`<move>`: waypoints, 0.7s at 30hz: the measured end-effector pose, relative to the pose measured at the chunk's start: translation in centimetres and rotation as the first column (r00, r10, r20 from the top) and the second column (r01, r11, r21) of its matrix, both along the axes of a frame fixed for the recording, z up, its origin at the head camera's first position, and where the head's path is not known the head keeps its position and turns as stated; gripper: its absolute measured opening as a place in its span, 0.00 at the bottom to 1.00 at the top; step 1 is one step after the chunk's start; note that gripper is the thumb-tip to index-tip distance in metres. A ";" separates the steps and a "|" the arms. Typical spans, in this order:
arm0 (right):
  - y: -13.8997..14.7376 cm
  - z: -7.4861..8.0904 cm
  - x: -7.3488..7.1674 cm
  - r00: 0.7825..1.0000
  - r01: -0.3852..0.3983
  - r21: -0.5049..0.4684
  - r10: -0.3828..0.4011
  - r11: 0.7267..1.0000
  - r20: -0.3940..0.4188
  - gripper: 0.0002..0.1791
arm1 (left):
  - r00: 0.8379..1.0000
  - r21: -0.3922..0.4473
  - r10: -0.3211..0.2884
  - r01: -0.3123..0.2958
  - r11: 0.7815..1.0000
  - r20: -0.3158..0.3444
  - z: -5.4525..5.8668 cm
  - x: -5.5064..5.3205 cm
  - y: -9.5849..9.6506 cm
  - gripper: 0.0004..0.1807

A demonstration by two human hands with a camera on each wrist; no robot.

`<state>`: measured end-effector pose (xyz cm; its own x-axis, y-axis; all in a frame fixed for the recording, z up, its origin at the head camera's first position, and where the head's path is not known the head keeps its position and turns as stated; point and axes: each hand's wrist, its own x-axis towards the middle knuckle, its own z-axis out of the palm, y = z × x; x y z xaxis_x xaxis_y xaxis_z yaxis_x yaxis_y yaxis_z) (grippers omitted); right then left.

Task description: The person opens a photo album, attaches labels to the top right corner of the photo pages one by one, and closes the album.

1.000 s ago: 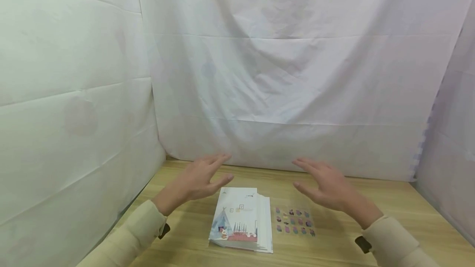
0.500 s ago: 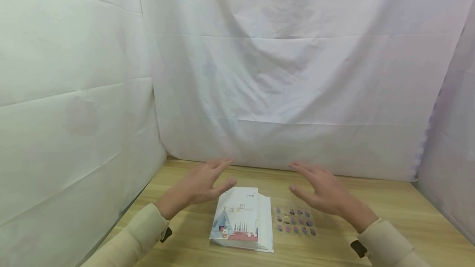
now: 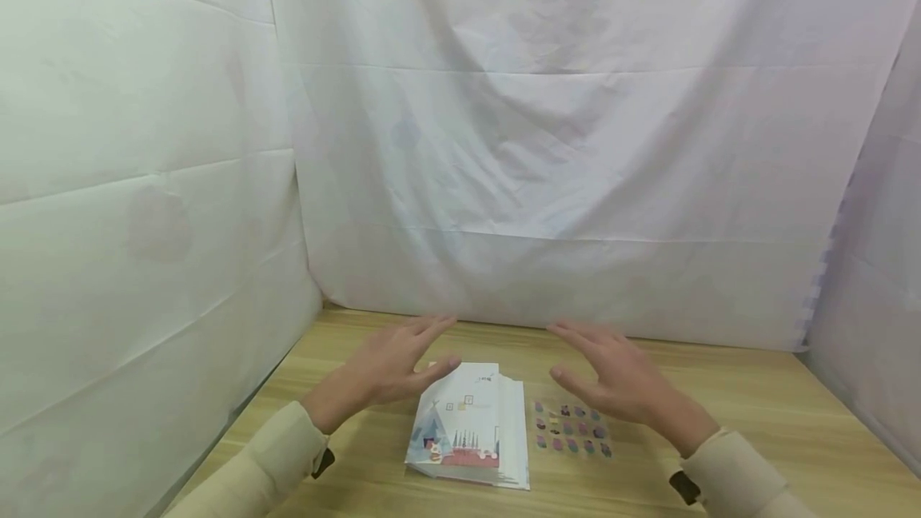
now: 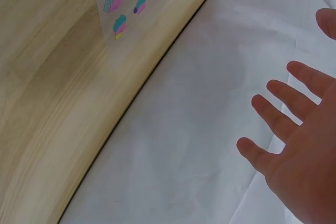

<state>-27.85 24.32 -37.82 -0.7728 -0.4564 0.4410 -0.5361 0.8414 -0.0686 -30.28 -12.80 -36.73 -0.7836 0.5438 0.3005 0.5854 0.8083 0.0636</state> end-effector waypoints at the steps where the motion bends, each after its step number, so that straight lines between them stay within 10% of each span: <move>1: -0.1 -0.1 0.0 1.000 -0.002 -0.001 0.002 1.000 0.001 0.37 | 1.000 0.001 -0.002 0.002 1.000 0.001 0.0 0.1 0.0 0.42; 21: -1.4 -0.9 0.3 0.998 -0.037 -0.024 0.038 0.999 0.042 0.36 | 0.997 0.045 -0.078 0.079 0.996 -0.009 -1.1 0.5 0.8 0.41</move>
<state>-27.57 22.92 -38.76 -0.7737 -0.4753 0.4190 -0.5631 0.8189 -0.1109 -29.77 -12.02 -37.80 -0.7367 0.5891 0.3321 0.6474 0.7562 0.0946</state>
